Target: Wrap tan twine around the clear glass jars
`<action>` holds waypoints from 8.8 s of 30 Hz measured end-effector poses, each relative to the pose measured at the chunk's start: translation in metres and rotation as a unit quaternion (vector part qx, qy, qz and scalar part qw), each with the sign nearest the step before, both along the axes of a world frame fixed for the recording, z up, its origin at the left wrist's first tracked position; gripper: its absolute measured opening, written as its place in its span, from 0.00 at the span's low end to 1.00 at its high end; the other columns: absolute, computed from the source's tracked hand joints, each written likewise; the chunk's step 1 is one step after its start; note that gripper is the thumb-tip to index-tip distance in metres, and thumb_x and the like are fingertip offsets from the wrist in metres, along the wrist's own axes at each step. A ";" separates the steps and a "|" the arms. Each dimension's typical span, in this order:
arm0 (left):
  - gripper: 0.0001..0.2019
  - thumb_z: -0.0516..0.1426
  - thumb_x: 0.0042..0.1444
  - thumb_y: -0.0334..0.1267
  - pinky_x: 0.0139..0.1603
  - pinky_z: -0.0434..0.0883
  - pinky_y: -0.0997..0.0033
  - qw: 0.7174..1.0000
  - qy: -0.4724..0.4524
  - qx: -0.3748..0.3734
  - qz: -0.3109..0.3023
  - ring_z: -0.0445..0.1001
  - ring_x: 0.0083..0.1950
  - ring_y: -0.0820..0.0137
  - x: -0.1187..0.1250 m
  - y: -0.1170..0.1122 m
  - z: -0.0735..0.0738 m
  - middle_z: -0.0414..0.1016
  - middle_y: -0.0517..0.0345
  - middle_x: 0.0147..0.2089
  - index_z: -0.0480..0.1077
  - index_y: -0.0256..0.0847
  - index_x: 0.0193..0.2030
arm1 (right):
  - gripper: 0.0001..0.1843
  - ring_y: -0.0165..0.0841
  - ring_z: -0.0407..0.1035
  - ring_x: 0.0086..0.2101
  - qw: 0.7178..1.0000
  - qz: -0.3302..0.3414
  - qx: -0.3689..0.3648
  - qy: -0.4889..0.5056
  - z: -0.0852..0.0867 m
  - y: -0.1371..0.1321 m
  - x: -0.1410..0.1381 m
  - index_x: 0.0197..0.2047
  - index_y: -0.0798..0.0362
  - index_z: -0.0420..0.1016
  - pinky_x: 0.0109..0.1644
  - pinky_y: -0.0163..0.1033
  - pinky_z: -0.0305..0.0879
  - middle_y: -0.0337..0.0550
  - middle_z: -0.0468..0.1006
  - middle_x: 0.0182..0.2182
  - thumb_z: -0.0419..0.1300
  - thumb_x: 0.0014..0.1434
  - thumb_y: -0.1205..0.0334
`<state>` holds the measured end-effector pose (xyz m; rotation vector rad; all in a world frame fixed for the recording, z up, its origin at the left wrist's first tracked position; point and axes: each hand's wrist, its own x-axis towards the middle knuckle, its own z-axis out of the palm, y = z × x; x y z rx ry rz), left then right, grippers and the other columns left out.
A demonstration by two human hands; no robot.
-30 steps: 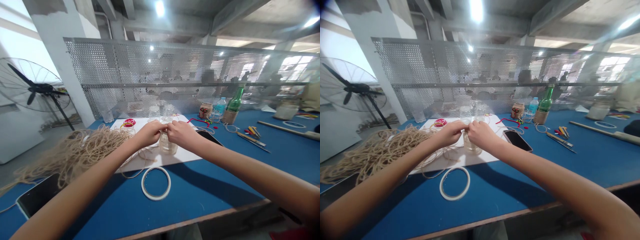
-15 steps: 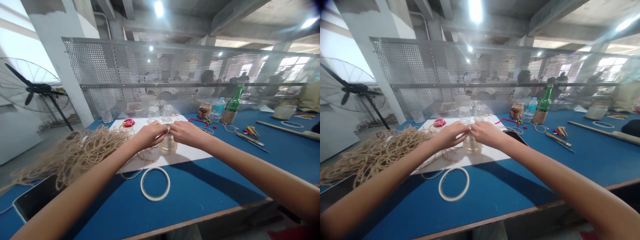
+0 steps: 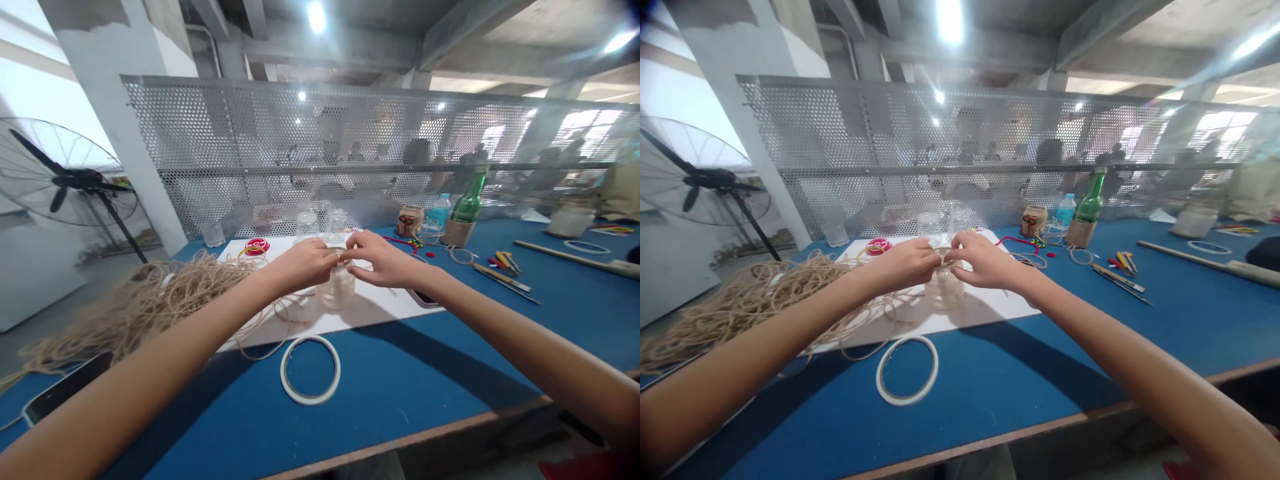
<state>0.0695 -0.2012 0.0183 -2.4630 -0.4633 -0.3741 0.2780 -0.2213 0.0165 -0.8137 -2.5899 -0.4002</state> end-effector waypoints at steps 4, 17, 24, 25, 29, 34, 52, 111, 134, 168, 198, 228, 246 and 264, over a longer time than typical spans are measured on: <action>0.05 0.50 0.53 0.27 0.45 0.63 0.65 1.000 -0.019 -0.013 -0.002 0.69 0.37 0.69 -0.008 0.009 -0.004 0.72 0.55 0.31 0.66 0.37 0.32 | 0.10 0.36 0.59 0.45 0.997 -0.012 -0.064 0.042 -0.010 0.006 0.004 0.40 0.53 0.72 0.50 0.45 0.51 0.47 0.71 0.42 0.50 0.59 0.66; 0.10 0.52 0.51 0.39 0.24 0.51 0.74 0.931 -0.256 -0.170 0.194 0.62 0.26 0.73 -0.004 -0.016 -0.027 0.67 0.61 0.23 0.61 0.39 0.22 | 0.07 0.32 0.64 0.38 0.987 -0.060 -0.061 0.138 -0.030 0.004 -0.033 0.32 0.53 0.67 0.56 0.48 0.41 0.39 0.72 0.30 0.49 0.59 0.64; 0.09 0.52 0.49 0.39 0.25 0.53 0.75 0.900 -0.290 -0.251 0.209 0.61 0.24 0.74 -0.005 -0.013 -0.026 0.67 0.62 0.21 0.63 0.38 0.21 | 0.07 0.33 0.65 0.38 0.984 -0.073 -0.050 0.152 -0.035 0.001 -0.038 0.33 0.52 0.68 0.56 0.48 0.42 0.39 0.73 0.30 0.49 0.59 0.64; 0.09 0.52 0.49 0.38 0.25 0.53 0.75 0.900 -0.289 -0.256 0.204 0.62 0.24 0.74 -0.006 -0.013 -0.027 0.67 0.62 0.21 0.63 0.38 0.21 | 0.07 0.33 0.65 0.38 0.984 -0.074 -0.051 0.155 -0.035 0.001 -0.039 0.33 0.52 0.68 0.56 0.48 0.42 0.39 0.73 0.30 0.49 0.59 0.64; 0.09 0.52 0.49 0.37 0.26 0.55 0.75 0.901 -0.289 -0.267 0.181 0.62 0.24 0.75 -0.007 -0.009 -0.029 0.67 0.62 0.22 0.64 0.38 0.22 | 0.07 0.33 0.65 0.38 0.982 -0.074 -0.053 0.163 -0.037 0.001 -0.040 0.33 0.52 0.68 0.56 0.48 0.41 0.40 0.73 0.30 0.49 0.59 0.64; 0.08 0.52 0.49 0.36 0.26 0.55 0.76 0.905 -0.286 -0.269 0.163 0.61 0.24 0.75 -0.007 -0.006 -0.030 0.66 0.62 0.21 0.63 0.38 0.21 | 0.08 0.34 0.65 0.39 0.982 -0.072 -0.054 0.167 -0.038 0.001 -0.040 0.34 0.53 0.68 0.55 0.48 0.42 0.41 0.73 0.31 0.49 0.59 0.64; 0.10 0.53 0.50 0.37 0.25 0.53 0.75 0.929 -0.243 -0.246 0.132 0.59 0.24 0.75 -0.012 0.005 -0.031 0.64 0.62 0.20 0.60 0.38 0.21 | 0.07 0.34 0.65 0.40 0.981 -0.064 -0.061 0.172 -0.039 0.000 -0.039 0.35 0.53 0.68 0.55 0.48 0.42 0.42 0.73 0.33 0.49 0.59 0.65; 0.07 0.48 0.55 0.36 0.27 0.54 0.74 0.955 -0.248 -0.028 0.160 0.65 0.28 0.74 -0.004 -0.009 -0.049 0.70 0.58 0.29 0.65 0.38 0.31 | 0.09 0.34 0.65 0.39 0.979 -0.085 -0.046 0.178 -0.040 -0.001 -0.042 0.32 0.53 0.67 0.55 0.53 0.38 0.41 0.73 0.31 0.48 0.59 0.63; 0.10 0.47 0.52 0.37 0.26 0.55 0.73 0.835 -0.350 -0.234 0.354 0.65 0.28 0.69 -0.045 0.034 -0.024 0.70 0.57 0.26 0.68 0.39 0.33 | 0.10 0.38 0.62 0.47 0.983 -0.096 -0.022 0.157 -0.034 -0.009 -0.037 0.41 0.50 0.71 0.58 0.59 0.29 0.42 0.75 0.39 0.50 0.59 0.63; 0.23 0.46 0.58 0.55 0.49 0.64 0.60 0.597 -0.468 -0.651 0.032 0.72 0.45 0.64 -0.005 0.047 -0.027 0.76 0.49 0.42 0.64 0.40 0.49 | 0.08 0.25 0.64 0.28 0.797 0.076 -0.511 0.312 -0.046 0.114 -0.004 0.34 0.56 0.72 0.34 0.32 0.59 0.39 0.73 0.29 0.56 0.55 0.60; 0.14 0.50 0.48 0.35 0.33 0.63 0.70 0.894 -0.167 -0.341 0.237 0.71 0.33 0.64 0.014 0.028 0.021 0.77 0.51 0.31 0.77 0.36 0.31 | 0.13 0.30 0.67 0.31 0.967 -0.069 -0.200 0.144 -0.019 0.071 0.009 0.36 0.54 0.78 0.34 0.33 0.56 0.43 0.78 0.31 0.52 0.55 0.67; 0.14 0.52 0.48 0.31 0.40 0.63 0.69 0.908 -0.188 -0.330 0.177 0.70 0.40 0.62 0.029 0.046 0.003 0.76 0.53 0.39 0.75 0.43 0.39 | 0.13 0.32 0.69 0.34 0.971 -0.113 -0.115 0.178 -0.017 0.033 0.017 0.36 0.54 0.77 0.37 0.34 0.59 0.43 0.79 0.33 0.51 0.57 0.66; 0.12 0.52 0.51 0.39 0.34 0.62 0.70 0.906 -0.180 -0.348 0.159 0.71 0.36 0.63 0.038 0.045 0.004 0.77 0.53 0.36 0.76 0.42 0.35 | 0.14 0.32 0.66 0.33 0.979 -0.152 -0.057 0.124 -0.032 0.002 0.014 0.42 0.52 0.75 0.35 0.35 0.55 0.44 0.76 0.32 0.49 0.59 0.65; 0.13 0.51 0.50 0.37 0.36 0.64 0.70 0.909 -0.182 -0.316 0.199 0.72 0.39 0.65 0.039 0.044 0.002 0.77 0.57 0.38 0.75 0.44 0.36 | 0.13 0.29 0.65 0.29 0.967 -0.146 -0.069 0.199 -0.031 -0.029 -0.004 0.40 0.55 0.76 0.32 0.33 0.55 0.42 0.75 0.28 0.50 0.60 0.66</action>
